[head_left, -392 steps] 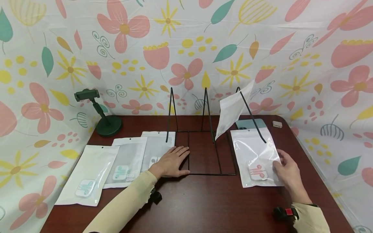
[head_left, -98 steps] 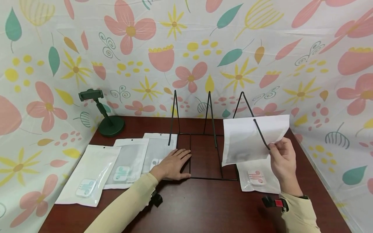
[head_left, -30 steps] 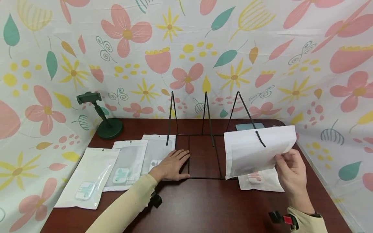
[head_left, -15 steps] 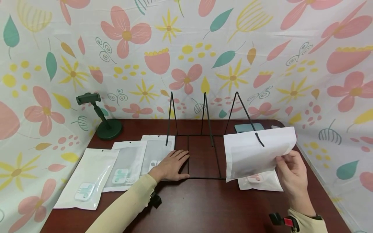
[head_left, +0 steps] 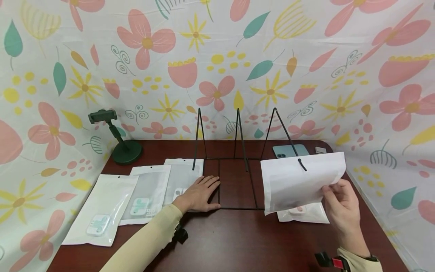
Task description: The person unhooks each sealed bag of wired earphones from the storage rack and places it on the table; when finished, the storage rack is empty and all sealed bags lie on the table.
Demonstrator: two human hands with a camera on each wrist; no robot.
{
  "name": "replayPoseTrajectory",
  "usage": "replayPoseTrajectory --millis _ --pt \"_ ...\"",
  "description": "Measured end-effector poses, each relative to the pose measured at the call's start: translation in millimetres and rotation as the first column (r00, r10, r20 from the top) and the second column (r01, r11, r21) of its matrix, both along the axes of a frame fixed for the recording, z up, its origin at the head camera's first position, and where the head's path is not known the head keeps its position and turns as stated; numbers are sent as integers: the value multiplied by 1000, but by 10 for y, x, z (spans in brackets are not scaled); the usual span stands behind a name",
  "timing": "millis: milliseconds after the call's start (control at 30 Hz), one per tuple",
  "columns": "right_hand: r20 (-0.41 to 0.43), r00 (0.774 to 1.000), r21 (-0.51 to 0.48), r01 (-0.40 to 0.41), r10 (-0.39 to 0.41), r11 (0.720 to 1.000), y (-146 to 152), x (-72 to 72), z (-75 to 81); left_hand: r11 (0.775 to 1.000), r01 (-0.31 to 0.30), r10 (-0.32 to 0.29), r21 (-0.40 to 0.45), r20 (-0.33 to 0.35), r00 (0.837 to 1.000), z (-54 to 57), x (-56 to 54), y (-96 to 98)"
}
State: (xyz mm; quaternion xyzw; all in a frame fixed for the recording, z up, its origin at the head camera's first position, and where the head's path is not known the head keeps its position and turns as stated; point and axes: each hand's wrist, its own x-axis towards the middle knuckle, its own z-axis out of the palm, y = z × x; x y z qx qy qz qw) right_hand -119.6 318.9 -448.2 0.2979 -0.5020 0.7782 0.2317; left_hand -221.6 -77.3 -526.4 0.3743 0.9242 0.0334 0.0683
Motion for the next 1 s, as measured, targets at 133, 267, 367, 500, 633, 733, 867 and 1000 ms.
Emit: replayPoseTrajectory --millis 133,267,367,500,633,733,867,1000 --pt "-1 1000 13 30 -30 999 9 24 8 1000 2 -2 4 -12 1000 -1 -7 -2" --pt "-2 997 47 75 -75 996 19 56 17 1000 5 -5 -2 -8 1000 -13 -2 0" --pt "-4 995 72 97 -97 993 29 78 22 1000 9 -9 -2 -6 1000 -25 9 -2" --pt "2 993 98 113 -114 989 43 104 25 1000 13 -12 11 -21 1000 -29 16 -1" --pt "8 995 87 102 -103 991 52 137 19 1000 9 -9 12 -18 1000 -30 21 2" --pt "1 997 68 73 -73 995 60 163 10 1000 5 -5 3 -8 1000 -41 25 1" --pt "-4 998 76 61 -61 995 75 188 10 1000 -1 1 -7 -8 1000 -52 16 3" --pt "-10 999 60 34 -33 998 85 198 16 1000 -7 7 -16 -3 1000 -48 4 3"
